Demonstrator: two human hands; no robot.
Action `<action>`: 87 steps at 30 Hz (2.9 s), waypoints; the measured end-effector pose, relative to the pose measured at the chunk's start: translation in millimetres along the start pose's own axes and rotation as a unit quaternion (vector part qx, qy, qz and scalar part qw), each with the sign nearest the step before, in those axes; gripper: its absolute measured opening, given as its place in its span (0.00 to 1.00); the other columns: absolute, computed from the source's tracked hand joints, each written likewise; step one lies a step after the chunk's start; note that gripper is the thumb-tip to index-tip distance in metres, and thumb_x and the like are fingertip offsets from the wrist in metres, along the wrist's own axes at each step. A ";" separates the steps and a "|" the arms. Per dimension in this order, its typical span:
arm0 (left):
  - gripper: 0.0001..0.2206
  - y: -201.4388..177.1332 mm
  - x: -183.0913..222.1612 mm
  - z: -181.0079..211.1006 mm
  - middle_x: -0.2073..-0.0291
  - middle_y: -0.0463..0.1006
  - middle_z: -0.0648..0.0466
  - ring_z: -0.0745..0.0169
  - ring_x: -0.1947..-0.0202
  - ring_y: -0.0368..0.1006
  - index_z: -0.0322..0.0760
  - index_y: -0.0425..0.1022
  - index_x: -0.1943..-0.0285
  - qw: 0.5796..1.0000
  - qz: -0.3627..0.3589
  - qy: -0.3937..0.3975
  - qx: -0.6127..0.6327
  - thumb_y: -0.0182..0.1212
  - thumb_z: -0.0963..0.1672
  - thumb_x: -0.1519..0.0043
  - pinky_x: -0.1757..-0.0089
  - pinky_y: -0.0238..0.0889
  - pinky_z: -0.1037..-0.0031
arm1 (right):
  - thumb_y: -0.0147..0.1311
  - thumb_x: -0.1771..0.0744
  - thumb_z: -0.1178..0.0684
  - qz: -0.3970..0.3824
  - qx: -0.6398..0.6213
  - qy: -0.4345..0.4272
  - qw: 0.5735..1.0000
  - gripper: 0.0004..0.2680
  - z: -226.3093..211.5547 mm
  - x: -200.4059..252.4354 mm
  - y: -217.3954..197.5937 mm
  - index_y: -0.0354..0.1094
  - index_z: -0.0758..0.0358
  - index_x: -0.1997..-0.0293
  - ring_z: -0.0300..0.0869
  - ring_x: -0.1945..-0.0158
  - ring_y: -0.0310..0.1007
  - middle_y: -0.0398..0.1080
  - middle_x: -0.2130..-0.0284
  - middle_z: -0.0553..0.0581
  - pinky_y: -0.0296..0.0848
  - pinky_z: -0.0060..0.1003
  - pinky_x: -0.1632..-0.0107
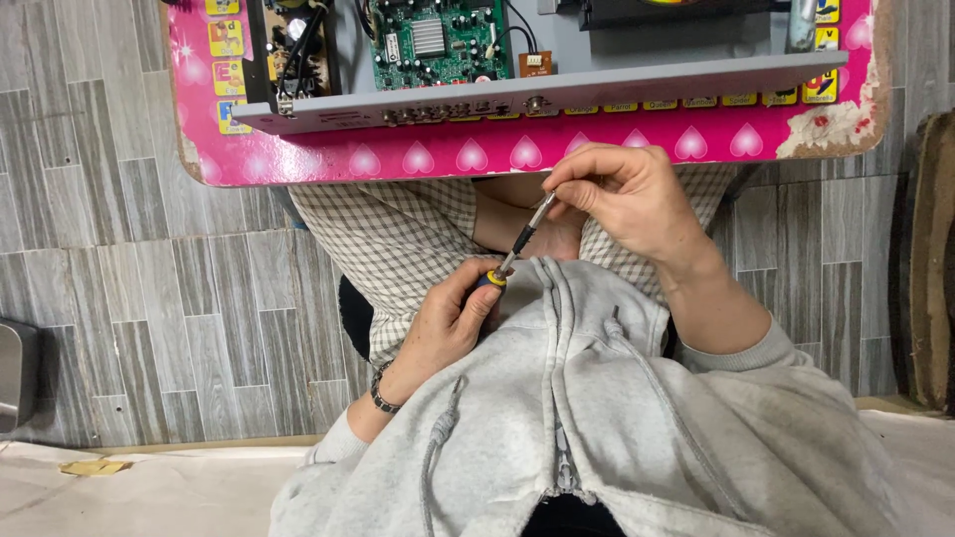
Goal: Repairing an electronic device by using a screwdriver to manipulate screws on the back panel
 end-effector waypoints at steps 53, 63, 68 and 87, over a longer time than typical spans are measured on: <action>0.17 19.0 -24.9 30.0 0.77 0.71 0.47 0.58 0.80 0.75 0.30 0.69 0.44 0.861 0.055 -0.185 0.471 0.45 0.49 0.29 0.76 0.77 0.69 | 0.55 0.32 0.57 0.126 -0.454 0.260 0.843 0.11 35.2 -33.6 49.4 0.69 0.64 0.44 0.45 0.50 0.79 0.76 0.52 0.62 0.80 0.43 0.44; 0.17 14.1 -27.3 31.0 0.76 0.72 0.45 0.55 0.79 0.76 0.28 0.69 0.43 0.861 0.066 -0.175 0.472 0.46 0.47 0.29 0.75 0.77 0.66 | 0.55 0.30 0.60 0.023 0.184 -0.117 0.976 0.05 -56.4 -37.6 15.8 0.75 0.65 0.51 0.50 0.46 0.73 0.74 0.54 0.61 0.71 0.42 0.42; 0.16 11.1 -25.5 34.2 0.70 0.76 0.50 0.65 0.75 0.74 0.31 0.69 0.40 0.848 0.011 -0.213 0.485 0.51 0.47 0.32 0.70 0.74 0.74 | 0.55 0.33 0.66 -0.086 0.458 -0.274 0.841 0.07 -78.4 -84.2 13.1 0.76 0.75 0.53 0.52 0.59 0.71 0.75 0.55 0.62 0.69 0.42 0.54; 0.09 -7.2 -39.2 30.7 0.78 0.73 0.57 0.73 0.80 0.64 0.31 0.69 0.63 0.990 0.139 -0.004 -0.020 0.67 0.40 0.43 0.75 0.62 0.82 | 0.58 0.33 0.66 -0.201 0.338 -0.166 0.904 0.07 -70.3 -107.1 1.1 0.77 0.73 0.51 0.39 0.78 0.67 0.76 0.67 0.59 0.62 0.30 0.77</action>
Point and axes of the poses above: each hand's wrist, its own x-axis away from the middle knuckle, its own y-axis out of the palm, z = x × y, the point moved 3 cm from there along -x, towards the middle knuckle
